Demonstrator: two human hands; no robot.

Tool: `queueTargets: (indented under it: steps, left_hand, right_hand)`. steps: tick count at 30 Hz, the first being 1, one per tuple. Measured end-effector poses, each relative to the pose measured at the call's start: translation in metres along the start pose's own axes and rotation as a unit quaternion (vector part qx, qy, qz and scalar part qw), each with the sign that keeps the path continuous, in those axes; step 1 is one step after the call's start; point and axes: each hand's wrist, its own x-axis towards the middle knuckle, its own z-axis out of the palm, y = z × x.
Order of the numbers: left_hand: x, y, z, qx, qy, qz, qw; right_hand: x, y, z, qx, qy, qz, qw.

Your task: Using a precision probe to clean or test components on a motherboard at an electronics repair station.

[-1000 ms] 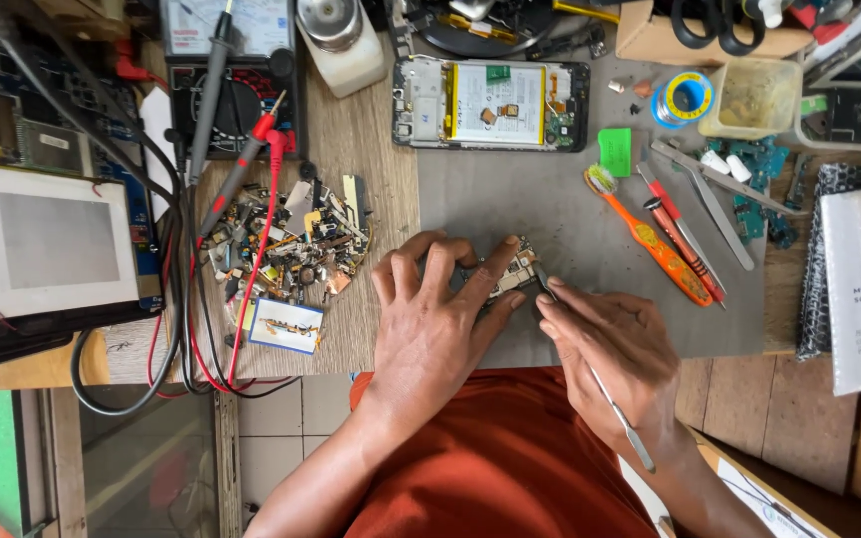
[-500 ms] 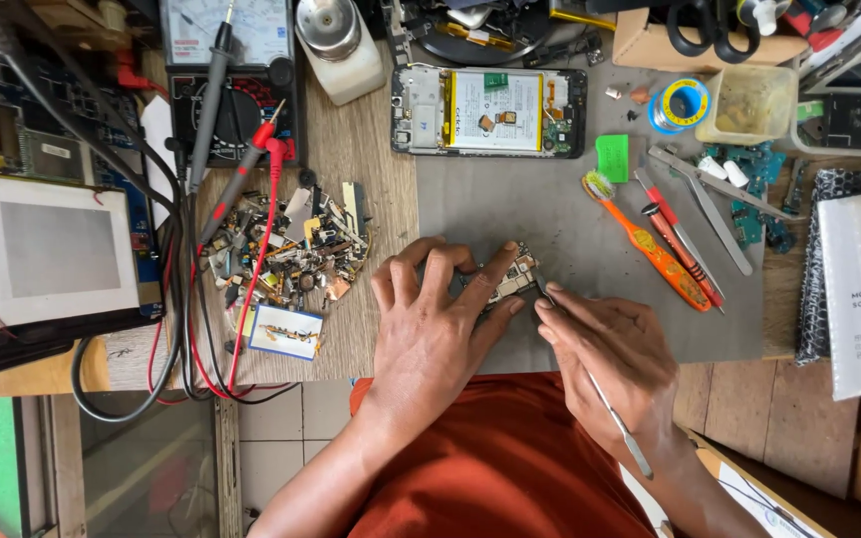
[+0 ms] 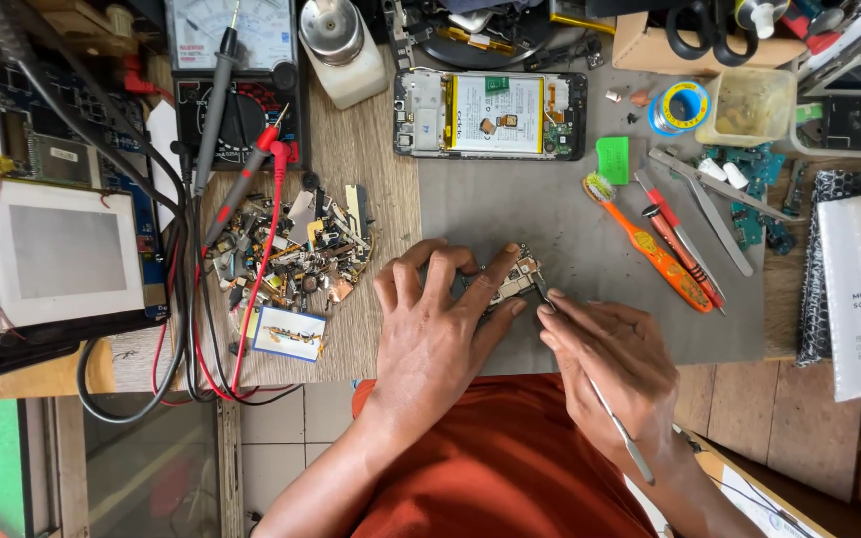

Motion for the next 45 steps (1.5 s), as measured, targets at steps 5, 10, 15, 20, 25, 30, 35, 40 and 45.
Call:
queueTargets:
  steps: [5, 10, 15, 20, 25, 30, 35, 40, 45]
  left_hand:
    - [-0.001, 0.0, -0.001, 0.007, 0.006, 0.002, 1.0]
    - [-0.002, 0.001, 0.001, 0.009, 0.007, 0.004, 1.0]
    - [-0.002, 0.003, 0.001, 0.012, 0.011, 0.007, 1.0]
    - [-0.005, 0.002, 0.006, -0.024, 0.002, 0.006, 1.0]
    - [-0.005, -0.001, 0.008, -0.042, 0.001, 0.003, 0.999]
    - [-0.004, 0.002, 0.007, -0.052, -0.009, 0.001, 0.999]
    - [-0.003, 0.003, 0.006, -0.045, -0.021, -0.003, 0.999]
    - [-0.001, 0.004, 0.004, -0.041, -0.025, -0.009, 0.999]
    - [0.001, 0.004, 0.002, -0.036, -0.01, -0.001, 0.999]
  right_hand:
    - [0.002, 0.001, 0.002, -0.011, 0.001, -0.016, 1.0]
    - [0.0, 0.002, 0.008, -0.022, 0.023, -0.03, 0.999]
    - [-0.002, 0.003, 0.013, -0.052, 0.064, -0.042, 0.996]
    - [0.005, 0.002, 0.016, -0.032, 0.118, -0.05, 0.991]
    - [0.008, 0.004, 0.014, 0.012, 0.159, -0.062, 0.985]
    - [0.01, 0.003, 0.013, -0.031, 0.156, -0.063, 0.985]
    - [0.011, 0.002, 0.013, -0.039, 0.165, -0.057, 0.984]
    - [0.01, 0.002, 0.016, -0.038, 0.166, -0.059, 0.984]
    - [0.005, 0.001, 0.02, -0.06, 0.147, -0.04, 0.986]
